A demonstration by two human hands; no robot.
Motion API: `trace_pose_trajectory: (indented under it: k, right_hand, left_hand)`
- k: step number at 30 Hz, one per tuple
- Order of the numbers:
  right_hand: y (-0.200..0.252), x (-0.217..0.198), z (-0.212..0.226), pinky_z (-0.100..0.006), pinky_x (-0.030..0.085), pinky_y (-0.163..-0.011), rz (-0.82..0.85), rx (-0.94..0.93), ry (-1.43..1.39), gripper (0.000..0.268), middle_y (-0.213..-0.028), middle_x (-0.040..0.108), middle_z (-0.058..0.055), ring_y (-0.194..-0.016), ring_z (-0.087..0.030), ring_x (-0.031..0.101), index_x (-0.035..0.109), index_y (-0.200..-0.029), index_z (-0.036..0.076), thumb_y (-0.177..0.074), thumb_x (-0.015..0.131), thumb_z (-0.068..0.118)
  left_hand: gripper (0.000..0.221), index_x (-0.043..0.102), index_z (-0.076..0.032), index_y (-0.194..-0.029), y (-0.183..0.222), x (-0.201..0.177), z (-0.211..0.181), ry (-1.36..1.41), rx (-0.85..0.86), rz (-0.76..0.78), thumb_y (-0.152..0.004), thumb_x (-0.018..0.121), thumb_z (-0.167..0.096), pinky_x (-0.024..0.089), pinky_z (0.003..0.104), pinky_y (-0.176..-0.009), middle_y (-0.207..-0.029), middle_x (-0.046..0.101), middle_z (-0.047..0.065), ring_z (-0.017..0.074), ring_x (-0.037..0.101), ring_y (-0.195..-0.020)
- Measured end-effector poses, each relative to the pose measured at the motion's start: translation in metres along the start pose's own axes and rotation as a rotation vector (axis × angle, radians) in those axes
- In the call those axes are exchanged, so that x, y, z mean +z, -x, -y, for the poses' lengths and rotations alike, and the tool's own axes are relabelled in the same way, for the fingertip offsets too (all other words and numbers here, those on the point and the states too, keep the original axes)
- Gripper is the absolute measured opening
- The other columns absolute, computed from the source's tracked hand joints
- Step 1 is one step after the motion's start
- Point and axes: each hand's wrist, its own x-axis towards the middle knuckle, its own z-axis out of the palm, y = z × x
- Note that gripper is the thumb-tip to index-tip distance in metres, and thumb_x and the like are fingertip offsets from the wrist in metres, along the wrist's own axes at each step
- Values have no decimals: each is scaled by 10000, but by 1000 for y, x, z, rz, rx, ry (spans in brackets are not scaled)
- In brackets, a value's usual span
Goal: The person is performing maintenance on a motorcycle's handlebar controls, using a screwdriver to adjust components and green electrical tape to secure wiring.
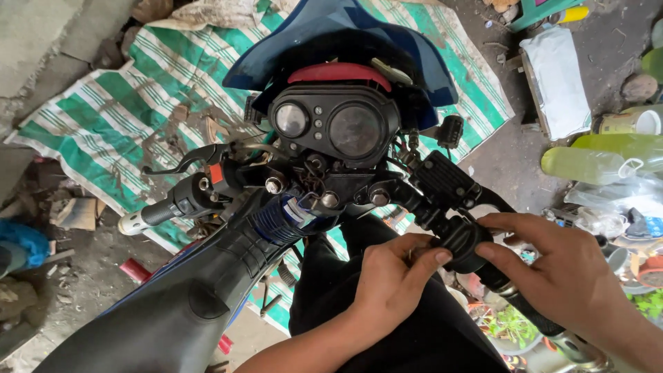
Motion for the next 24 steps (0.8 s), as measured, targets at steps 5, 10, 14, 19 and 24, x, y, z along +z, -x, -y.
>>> trace_pose_trajectory:
  k: [5,10,14,19,24]
  right_hand:
    - [-11,-8,13,-333,544,-590,78,105,43,375,-651,928,4,-445,-158,814,866,-1281,320,-935,779,434]
    - [-14,-12,25,-334,595,-663,166,249,64,379,-919,982,82,-536,-189,933,856,-1292,349,-934,778,445]
    - [-19,-13,27,-352,579,-767,211,292,106,361,-1005,972,151,-606,-176,922,838,-1265,341,-935,775,475]
    - [-20,-20,39,-337,576,-761,273,351,136,357,-976,970,131,-660,-169,865,823,-1296,372,-961,755,474]
    - [-31,-16,32,-397,584,-785,314,421,92,415,-1078,977,85,-769,-207,856,815,-1342,327,-954,768,464]
  left_hand:
    - [397,846,-123,-963,-9,-5,-6,1,-66,25,-967,774,-514,427,318,-618,-646,592,-50,92,526,-628]
    - [386,785,-119,-849,-9,-9,-3,14,8,39,-996,786,-476,414,316,-608,-626,555,-67,82,496,-618]
    - [376,825,-120,-909,-14,-11,3,42,82,85,-1010,757,-475,437,305,-592,-673,648,-51,79,571,-626]
    - [366,815,-119,-882,-15,-8,10,41,119,77,-1006,778,-462,439,306,-606,-687,646,-46,85,556,-644]
    - [372,834,-110,-935,-13,-5,12,23,147,73,-1028,749,-460,456,320,-607,-738,706,-20,100,589,-651]
